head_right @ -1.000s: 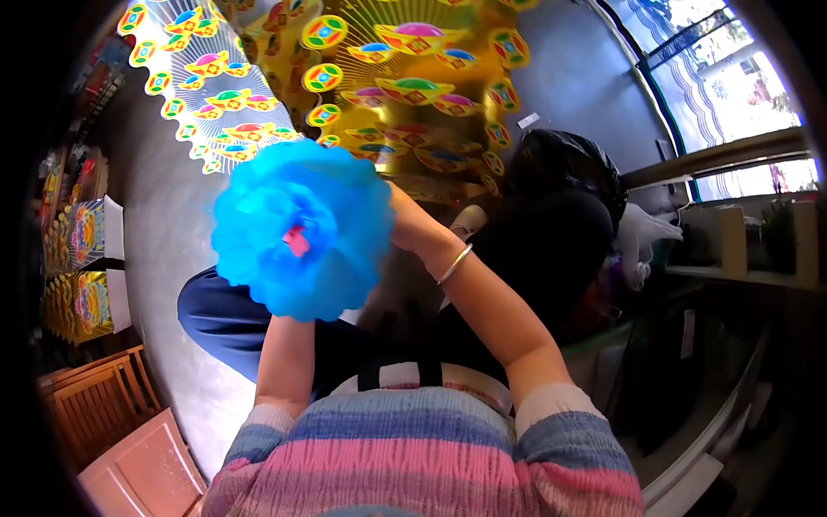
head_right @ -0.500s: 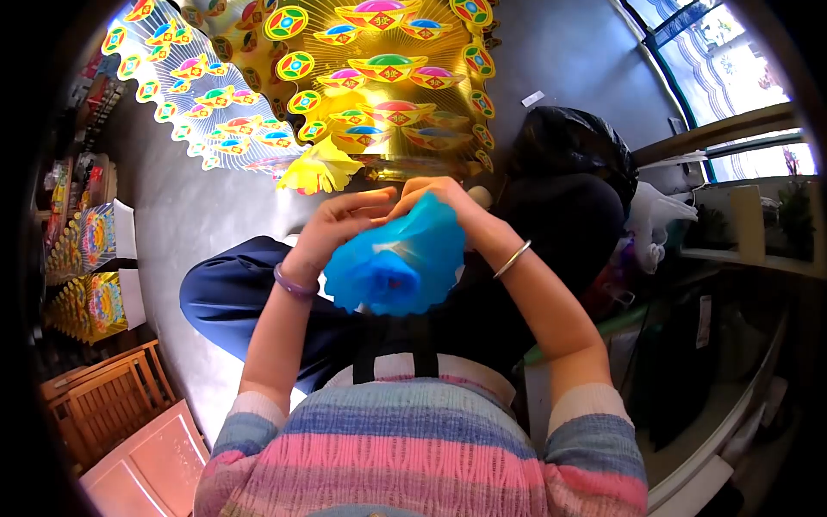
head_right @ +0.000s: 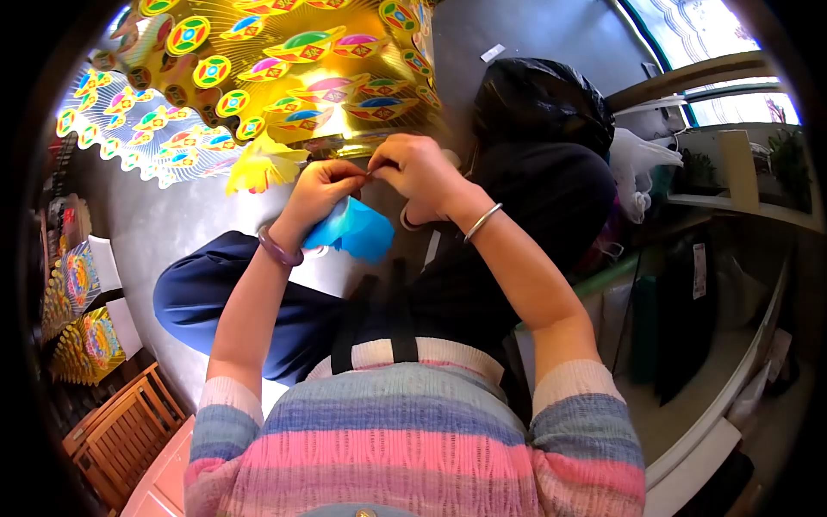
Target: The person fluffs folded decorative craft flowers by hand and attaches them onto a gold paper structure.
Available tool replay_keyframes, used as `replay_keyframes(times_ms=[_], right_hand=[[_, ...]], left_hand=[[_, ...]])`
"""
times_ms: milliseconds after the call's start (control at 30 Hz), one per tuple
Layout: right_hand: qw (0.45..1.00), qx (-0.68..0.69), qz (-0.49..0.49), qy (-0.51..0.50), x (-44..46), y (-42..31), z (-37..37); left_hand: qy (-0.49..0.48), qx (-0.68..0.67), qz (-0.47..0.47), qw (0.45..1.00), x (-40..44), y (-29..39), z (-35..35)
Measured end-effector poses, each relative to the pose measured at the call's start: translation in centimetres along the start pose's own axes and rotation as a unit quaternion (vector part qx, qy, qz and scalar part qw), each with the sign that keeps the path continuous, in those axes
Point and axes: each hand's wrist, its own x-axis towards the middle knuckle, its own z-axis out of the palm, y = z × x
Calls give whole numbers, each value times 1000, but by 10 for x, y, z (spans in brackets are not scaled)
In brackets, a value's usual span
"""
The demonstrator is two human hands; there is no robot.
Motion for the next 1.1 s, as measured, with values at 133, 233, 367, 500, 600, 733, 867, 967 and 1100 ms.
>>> replay_keyframes(times_ms=[133, 233, 367, 500, 600, 733, 867, 967, 1100], right_hand=[[996, -5, 62, 69, -14, 25, -16], [959, 23, 171, 223, -25, 57, -27], [956, -102, 166, 221, -24, 75, -23], [962, -99, 140, 212, -15, 89, -9], [957, -93, 157, 224, -12, 89, -8], [955, -101, 156, 230, -11, 93, -6], [955, -105, 141, 240, -10, 91, -4], [957, -94, 126, 245, -10, 95, -2], [956, -86, 148, 237, -10, 94, -2]], left_hand=[[34, 92, -14, 995, 18, -6, 6], [78, 131, -28, 988, 24, 1, 12], [128, 166, 12, 978, 42, 3, 29], [177, 163, 57, 969, 64, -7, 46], [205, 119, 46, 970, 75, -9, 55], [211, 107, 36, 971, 82, -7, 61], [229, 94, 30, 968, 84, -9, 67], [239, 91, 29, 966, 86, -12, 70], [243, 61, 27, 968, 87, -17, 73]])
